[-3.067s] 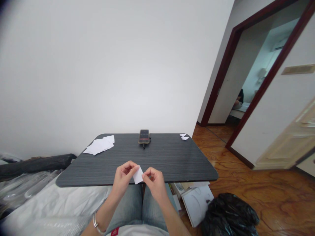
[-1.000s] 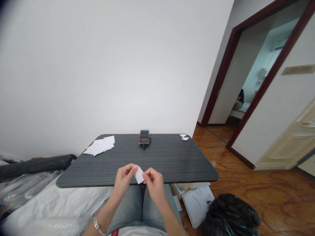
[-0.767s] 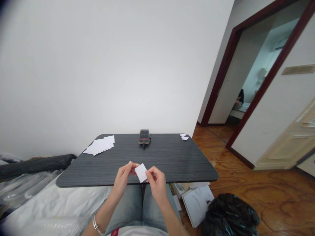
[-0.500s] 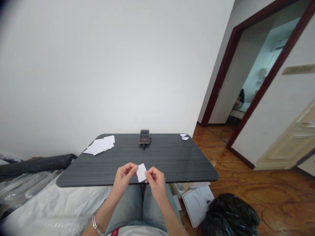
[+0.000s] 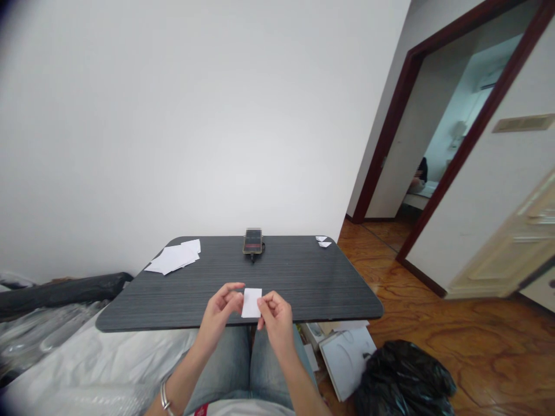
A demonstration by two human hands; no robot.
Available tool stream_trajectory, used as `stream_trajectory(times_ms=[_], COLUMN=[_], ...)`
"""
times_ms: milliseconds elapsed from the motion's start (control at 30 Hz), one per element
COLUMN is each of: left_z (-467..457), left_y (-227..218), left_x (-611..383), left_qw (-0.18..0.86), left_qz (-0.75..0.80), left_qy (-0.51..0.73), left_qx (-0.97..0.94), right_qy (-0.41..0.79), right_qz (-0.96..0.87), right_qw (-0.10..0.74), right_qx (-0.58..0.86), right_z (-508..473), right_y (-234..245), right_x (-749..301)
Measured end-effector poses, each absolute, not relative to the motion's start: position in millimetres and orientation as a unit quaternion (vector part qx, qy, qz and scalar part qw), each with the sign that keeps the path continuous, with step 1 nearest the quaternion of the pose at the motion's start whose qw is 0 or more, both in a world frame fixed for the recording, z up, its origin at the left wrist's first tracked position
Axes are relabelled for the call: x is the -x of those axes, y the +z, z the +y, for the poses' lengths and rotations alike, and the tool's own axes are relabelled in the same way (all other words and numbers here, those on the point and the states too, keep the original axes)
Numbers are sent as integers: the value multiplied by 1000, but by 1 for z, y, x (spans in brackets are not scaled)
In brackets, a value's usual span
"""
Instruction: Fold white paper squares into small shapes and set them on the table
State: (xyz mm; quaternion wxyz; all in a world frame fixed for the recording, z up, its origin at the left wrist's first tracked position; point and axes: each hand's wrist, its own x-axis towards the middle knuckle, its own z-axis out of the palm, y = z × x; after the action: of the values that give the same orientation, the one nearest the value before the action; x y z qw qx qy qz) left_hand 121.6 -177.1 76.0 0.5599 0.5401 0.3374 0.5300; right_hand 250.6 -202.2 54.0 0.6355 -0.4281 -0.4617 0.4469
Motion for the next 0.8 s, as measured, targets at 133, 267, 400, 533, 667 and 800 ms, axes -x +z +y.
stream_trajectory(times_ms=[133, 267, 400, 533, 667, 800], left_z=[-178, -178, -179, -179, -178, -178], left_y=[75, 77, 79, 78, 76, 75], left_x=[-123, -122, -121, -122, -123, -121], left_qw=[564, 542, 537, 539, 536, 531], left_qz=[340, 362, 374, 364, 363, 371], left_qy=[523, 534, 526, 526, 527, 519], left_qx=[-542, -539, -544, -548, -551, -558], right_qy=[445, 432, 396, 395, 396, 413], right_qz=[-471, -480, -484, -516, -510, -496], right_qw=[624, 630, 656, 631, 634, 637], right_qx=[437, 432, 422, 424, 425, 421], right_z=[-203, -203, -203, -205, -205, -203], right_y=[53, 55, 59, 62, 61, 59], right_x=[-250, -251, -254, -256, -256, -256])
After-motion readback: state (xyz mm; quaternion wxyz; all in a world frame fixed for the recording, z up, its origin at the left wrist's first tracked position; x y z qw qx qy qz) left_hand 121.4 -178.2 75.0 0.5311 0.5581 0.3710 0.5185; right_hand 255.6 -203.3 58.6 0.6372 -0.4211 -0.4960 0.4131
